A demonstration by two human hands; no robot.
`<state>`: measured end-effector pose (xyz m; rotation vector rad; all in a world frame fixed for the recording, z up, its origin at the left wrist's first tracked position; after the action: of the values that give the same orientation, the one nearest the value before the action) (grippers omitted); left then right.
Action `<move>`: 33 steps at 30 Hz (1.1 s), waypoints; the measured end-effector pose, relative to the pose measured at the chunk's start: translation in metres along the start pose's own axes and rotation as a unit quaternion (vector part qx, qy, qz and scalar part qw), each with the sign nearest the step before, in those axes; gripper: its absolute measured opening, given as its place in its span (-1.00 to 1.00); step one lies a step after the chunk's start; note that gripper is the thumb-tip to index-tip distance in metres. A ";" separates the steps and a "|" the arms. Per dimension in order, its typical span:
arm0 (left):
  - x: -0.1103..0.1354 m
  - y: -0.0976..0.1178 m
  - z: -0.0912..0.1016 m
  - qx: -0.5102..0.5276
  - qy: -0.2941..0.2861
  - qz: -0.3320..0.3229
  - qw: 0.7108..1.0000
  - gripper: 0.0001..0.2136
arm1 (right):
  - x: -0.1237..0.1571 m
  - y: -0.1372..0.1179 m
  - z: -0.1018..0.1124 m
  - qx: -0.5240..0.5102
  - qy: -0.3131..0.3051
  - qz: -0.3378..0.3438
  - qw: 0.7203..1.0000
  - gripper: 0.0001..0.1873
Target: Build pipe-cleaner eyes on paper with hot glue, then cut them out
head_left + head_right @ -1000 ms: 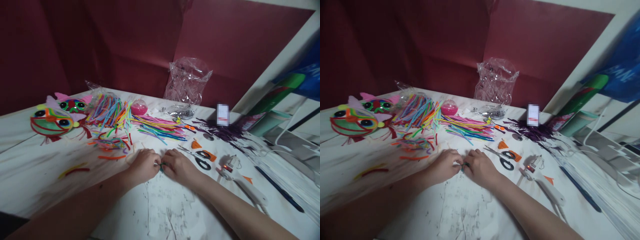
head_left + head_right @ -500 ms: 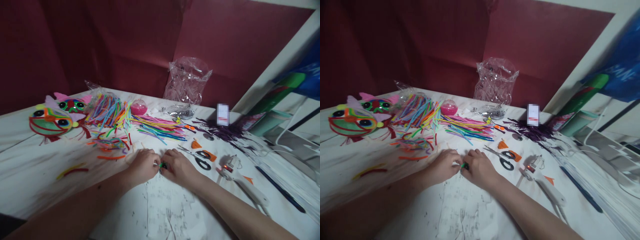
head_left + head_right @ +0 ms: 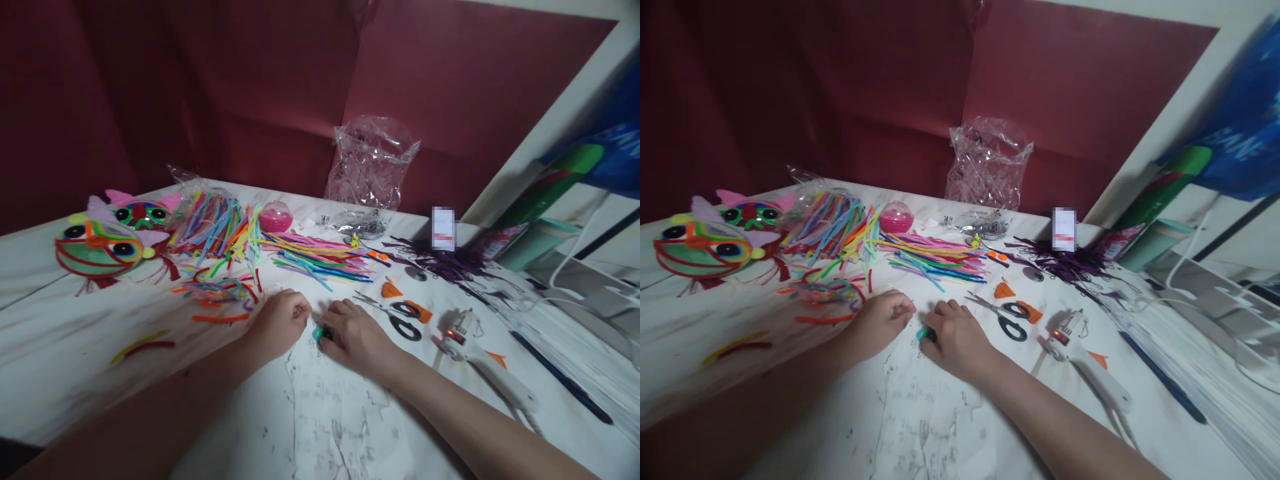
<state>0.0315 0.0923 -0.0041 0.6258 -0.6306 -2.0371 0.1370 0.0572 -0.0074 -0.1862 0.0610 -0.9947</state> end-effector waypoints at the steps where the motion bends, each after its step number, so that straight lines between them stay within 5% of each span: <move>1: 0.000 0.001 0.000 -0.006 -0.005 0.000 1.000 -0.82 | 0.000 0.000 0.000 0.000 0.002 0.001 1.000 -0.91; 33: 0.011 0.014 -0.025 -0.141 -0.095 -0.081 0.982 -0.69 | 0.001 0.000 -0.002 0.035 0.009 0.011 0.999 -0.91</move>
<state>0.0509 0.0709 -0.0155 0.3261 -0.3963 -2.3031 0.1374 0.0563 -0.0092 -0.1119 0.0452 -0.9748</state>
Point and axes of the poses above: each hand's wrist, its own x-axis away from the middle knuckle, its own z-axis out of the back of the hand, y = z × x, the point moved 8 cm from there along -x, towards the middle knuckle, and after that the axes turned 12 degrees about -y, right-handed, at the moved point
